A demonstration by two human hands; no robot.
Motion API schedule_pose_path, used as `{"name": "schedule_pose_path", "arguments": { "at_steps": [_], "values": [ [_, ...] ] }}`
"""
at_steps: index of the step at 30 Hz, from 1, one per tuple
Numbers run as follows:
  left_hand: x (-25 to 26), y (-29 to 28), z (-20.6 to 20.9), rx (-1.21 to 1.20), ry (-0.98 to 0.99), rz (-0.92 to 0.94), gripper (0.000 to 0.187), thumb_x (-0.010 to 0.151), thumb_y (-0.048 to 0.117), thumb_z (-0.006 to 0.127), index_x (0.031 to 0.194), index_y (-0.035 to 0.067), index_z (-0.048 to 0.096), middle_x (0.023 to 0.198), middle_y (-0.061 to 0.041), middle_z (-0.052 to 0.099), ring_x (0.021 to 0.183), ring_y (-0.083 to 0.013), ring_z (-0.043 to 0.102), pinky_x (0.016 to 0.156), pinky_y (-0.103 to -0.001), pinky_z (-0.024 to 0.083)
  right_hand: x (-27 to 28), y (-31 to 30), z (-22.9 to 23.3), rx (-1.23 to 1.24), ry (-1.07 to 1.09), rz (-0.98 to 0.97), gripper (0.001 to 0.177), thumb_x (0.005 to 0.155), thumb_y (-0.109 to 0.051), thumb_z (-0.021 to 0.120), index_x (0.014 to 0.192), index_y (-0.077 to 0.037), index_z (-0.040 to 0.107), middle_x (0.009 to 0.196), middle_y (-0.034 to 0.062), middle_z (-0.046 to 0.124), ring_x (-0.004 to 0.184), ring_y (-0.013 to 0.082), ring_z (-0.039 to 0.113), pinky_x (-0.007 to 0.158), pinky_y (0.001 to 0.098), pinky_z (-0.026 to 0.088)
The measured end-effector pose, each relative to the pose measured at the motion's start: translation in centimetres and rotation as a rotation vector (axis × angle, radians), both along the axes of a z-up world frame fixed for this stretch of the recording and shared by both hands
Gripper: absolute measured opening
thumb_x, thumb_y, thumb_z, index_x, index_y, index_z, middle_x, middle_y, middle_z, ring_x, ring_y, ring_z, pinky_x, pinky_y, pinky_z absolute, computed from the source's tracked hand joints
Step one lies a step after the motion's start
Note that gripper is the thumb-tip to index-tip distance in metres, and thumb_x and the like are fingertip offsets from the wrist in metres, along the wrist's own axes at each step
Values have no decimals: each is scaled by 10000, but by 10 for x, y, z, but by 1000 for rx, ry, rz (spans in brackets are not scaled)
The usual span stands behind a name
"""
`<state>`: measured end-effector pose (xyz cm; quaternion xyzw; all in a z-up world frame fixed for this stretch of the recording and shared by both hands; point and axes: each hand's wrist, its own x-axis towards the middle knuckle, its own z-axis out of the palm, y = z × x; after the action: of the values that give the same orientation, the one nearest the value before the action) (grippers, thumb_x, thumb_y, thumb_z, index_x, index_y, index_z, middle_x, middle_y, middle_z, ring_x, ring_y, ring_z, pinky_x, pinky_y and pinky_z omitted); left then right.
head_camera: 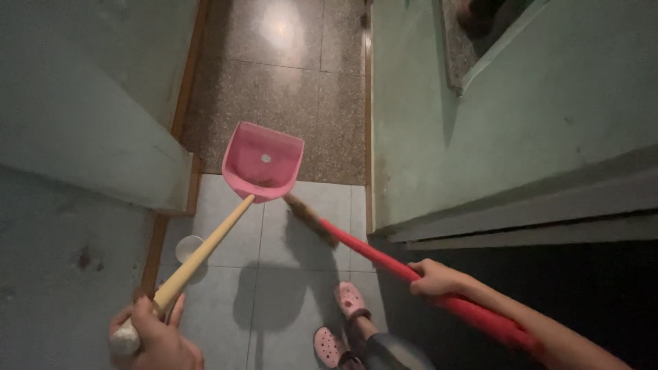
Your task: Sweeping the floor using a broom and a dustpan
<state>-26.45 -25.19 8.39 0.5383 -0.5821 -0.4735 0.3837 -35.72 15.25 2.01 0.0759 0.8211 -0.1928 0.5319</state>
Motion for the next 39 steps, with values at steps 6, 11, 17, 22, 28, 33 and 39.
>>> {"name": "schedule_pose_path", "arguments": {
  "at_steps": [6,11,17,22,28,33,39],
  "values": [
    [-35,38,68,117,-210,3,222,1004,272,594,956,56,610,940,-107,690,866,-217,740,723,-222,646,-34,-3,-136,310,107,110,358,807,-179,638,1144,-81,567,1003,77,653,806,189,658,626,301,514],
    [-53,11,-7,53,-72,14,210,1016,258,560,972,66,488,1005,-123,566,1001,-246,636,800,-388,656,-117,-10,-162,330,151,66,365,781,-199,606,1125,-83,565,1006,85,650,830,226,652,645,325,518],
    [-78,-35,-57,-292,-596,-247,353,884,321,754,826,101,484,869,-32,577,870,-117,606,756,-274,575,-195,-16,-195,306,243,-12,293,770,-153,561,1038,-42,601,954,120,648,829,267,641,691,332,542],
    [-119,-28,-48,51,-111,13,292,968,124,698,1029,-43,465,1233,-65,411,1099,-232,602,692,-298,695,-218,-41,-162,286,337,59,261,643,-106,573,888,-42,639,920,157,695,838,330,689,648,382,549],
    [-117,-42,-48,-512,-695,-416,489,656,66,898,1055,-30,633,1223,-93,536,1253,-244,416,1036,-377,401,-230,-59,-126,400,366,-37,344,899,-95,612,1220,-61,490,880,67,642,720,194,670,588,296,561],
    [-140,6,31,-77,-31,-58,200,1048,200,524,1029,40,405,1049,-152,537,1026,-267,728,807,-372,706,-203,-32,-112,58,466,-91,335,813,-106,631,1132,-90,528,964,101,617,772,227,635,646,343,535],
    [-117,-5,15,23,333,-30,138,867,187,617,956,120,535,981,-115,646,877,-196,769,763,-389,717,-143,-43,-21,-386,99,-385,398,754,-90,594,1151,-107,575,711,66,537,465,174,521,409,285,438]
  ]
}}
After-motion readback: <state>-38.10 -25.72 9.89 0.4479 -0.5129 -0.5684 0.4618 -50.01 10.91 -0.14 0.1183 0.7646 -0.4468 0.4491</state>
